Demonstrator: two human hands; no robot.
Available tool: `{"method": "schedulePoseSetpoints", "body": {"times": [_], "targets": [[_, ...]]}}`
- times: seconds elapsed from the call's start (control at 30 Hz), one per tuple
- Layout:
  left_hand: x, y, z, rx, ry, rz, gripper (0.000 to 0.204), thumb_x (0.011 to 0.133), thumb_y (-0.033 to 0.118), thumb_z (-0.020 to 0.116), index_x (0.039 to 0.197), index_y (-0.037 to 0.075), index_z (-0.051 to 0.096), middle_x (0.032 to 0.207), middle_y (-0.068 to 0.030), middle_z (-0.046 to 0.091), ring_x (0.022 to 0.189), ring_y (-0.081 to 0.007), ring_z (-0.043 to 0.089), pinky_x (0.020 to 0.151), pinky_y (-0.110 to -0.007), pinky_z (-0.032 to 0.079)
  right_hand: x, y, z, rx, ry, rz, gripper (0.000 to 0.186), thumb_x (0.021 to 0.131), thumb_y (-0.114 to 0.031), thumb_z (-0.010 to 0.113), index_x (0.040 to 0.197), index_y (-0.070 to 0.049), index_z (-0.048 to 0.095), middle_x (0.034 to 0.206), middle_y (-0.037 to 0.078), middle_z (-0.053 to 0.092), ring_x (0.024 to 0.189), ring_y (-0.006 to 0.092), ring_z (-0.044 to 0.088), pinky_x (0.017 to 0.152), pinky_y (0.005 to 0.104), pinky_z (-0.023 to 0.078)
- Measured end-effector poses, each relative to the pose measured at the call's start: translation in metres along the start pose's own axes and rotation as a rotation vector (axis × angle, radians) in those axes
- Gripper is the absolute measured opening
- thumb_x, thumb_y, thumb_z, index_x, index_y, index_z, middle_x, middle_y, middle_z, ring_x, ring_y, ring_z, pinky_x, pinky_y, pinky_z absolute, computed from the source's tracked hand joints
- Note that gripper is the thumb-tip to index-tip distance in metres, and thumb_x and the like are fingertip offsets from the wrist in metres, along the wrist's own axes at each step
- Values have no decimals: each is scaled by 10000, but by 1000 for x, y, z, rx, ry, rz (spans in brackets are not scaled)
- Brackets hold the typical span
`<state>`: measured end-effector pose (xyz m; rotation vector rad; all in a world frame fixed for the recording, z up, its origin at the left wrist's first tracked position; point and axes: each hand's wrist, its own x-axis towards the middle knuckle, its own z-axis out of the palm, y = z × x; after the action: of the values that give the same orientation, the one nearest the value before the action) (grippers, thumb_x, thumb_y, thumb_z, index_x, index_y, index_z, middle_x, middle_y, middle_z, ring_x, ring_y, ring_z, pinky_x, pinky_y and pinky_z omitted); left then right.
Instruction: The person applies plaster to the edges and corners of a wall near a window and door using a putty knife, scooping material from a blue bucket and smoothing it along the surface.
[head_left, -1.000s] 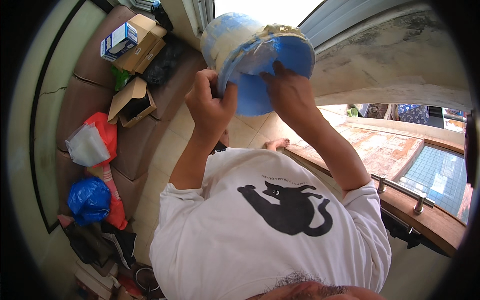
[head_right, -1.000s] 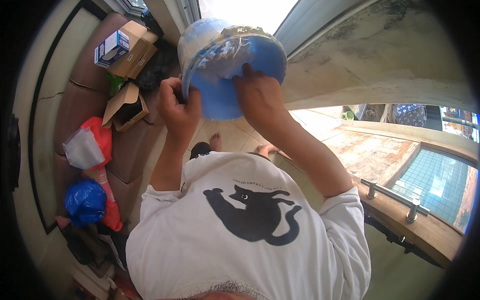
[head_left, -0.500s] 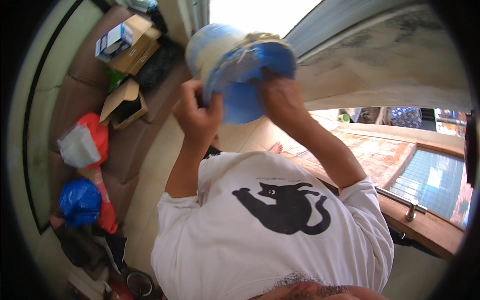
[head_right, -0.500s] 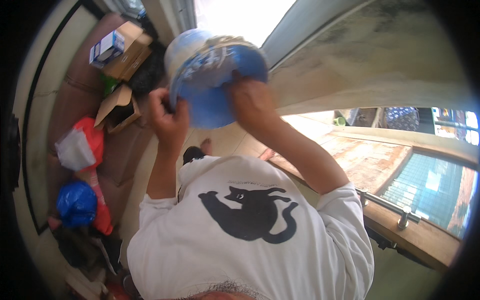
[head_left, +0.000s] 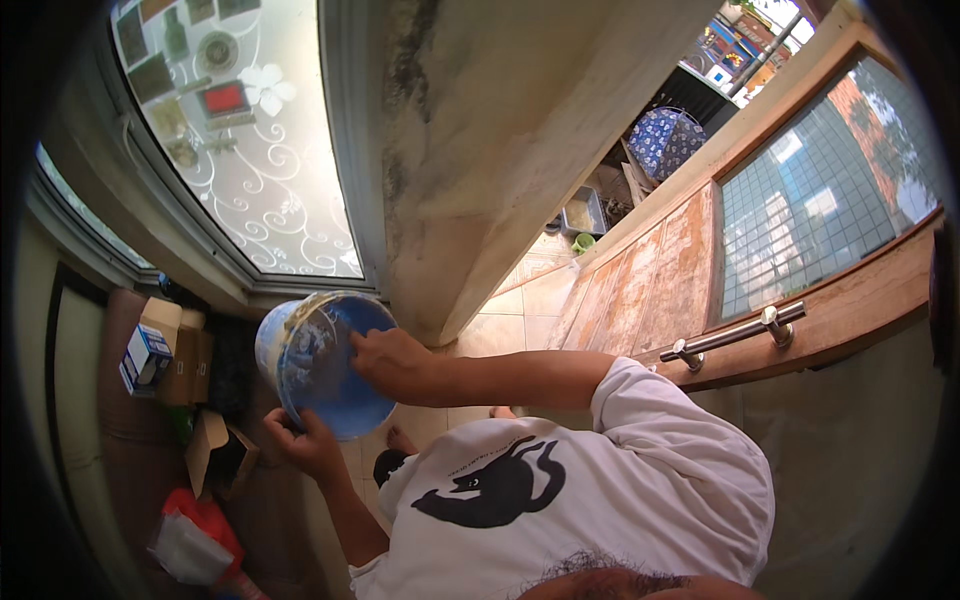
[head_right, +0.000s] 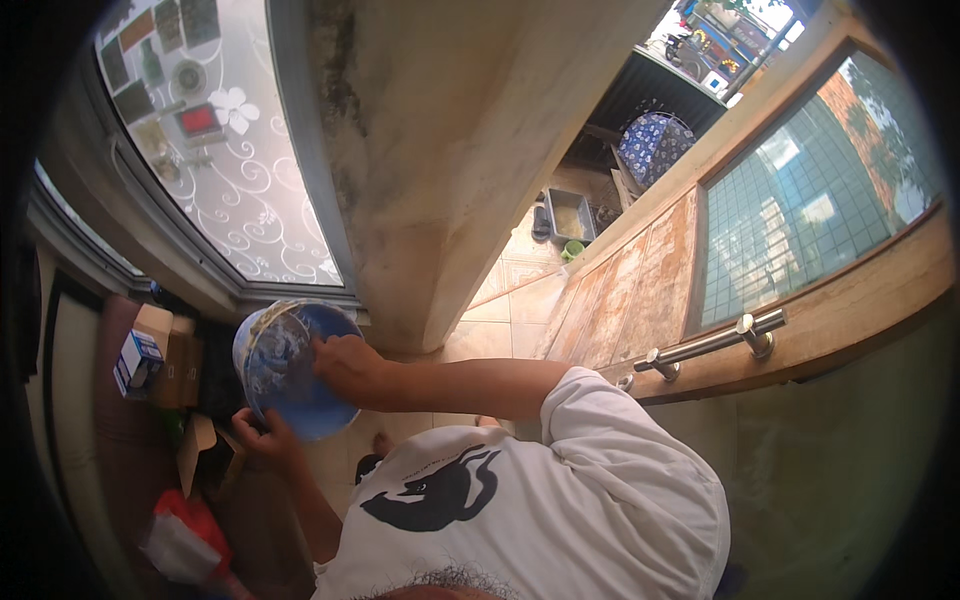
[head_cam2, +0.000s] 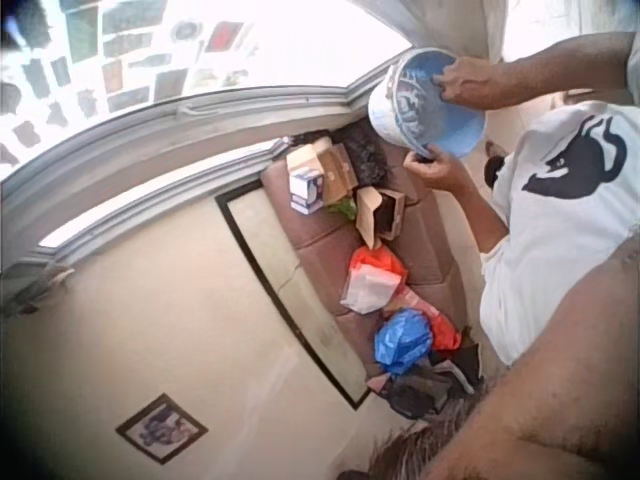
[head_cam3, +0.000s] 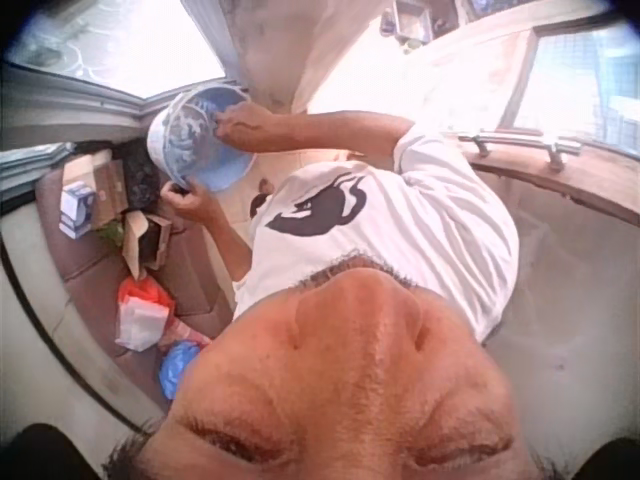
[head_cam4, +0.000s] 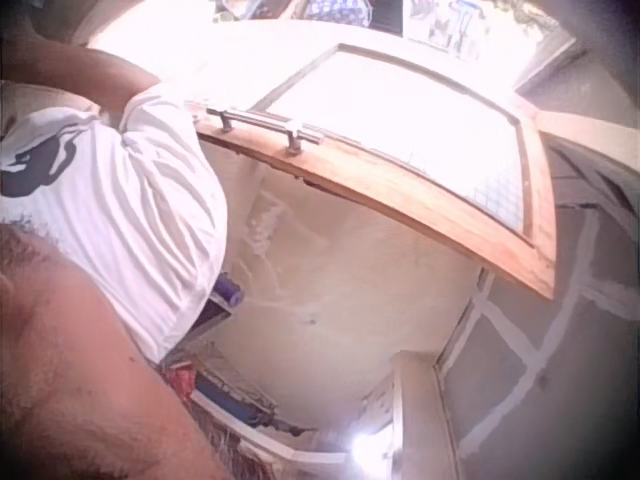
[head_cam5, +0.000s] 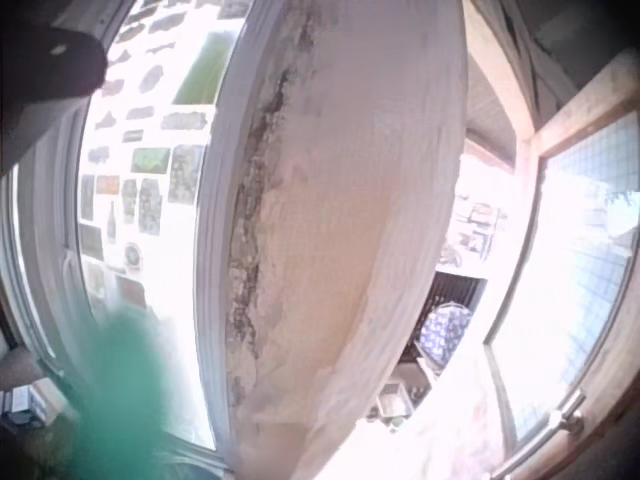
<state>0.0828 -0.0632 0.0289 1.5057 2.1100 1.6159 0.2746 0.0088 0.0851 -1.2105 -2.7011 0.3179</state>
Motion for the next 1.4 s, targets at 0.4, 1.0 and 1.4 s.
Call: {"method": "schedulePoseSetpoints", "body": {"times": [0.4,1.0,1.4], "targets": [[-1,5,6,1,16,-133,183,869,115,589,946,-2,471,858,-99,495,776,-233,480,747,-351,449,-22,25,-7,72,105,-23,88,811,-120,622,843,-46,658,964,163,597,801,321,674,650,431,551],[-19,22,20,-104,163,-229,174,833,113,561,874,10,426,813,-91,443,754,-235,447,739,-367,428,-71,104,-28,1096,-99,276,331,1041,-330,516,1078,-35,662,839,12,640,623,98,539,613,262,446],[-14,-30,25,-164,134,-279,186,824,140,554,859,-14,456,800,-135,507,739,-286,508,736,-426,447,-137,77,-186,1611,411,133,232,1022,-224,572,1168,-49,532,759,-9,470,594,59,392,496,216,281]]}}
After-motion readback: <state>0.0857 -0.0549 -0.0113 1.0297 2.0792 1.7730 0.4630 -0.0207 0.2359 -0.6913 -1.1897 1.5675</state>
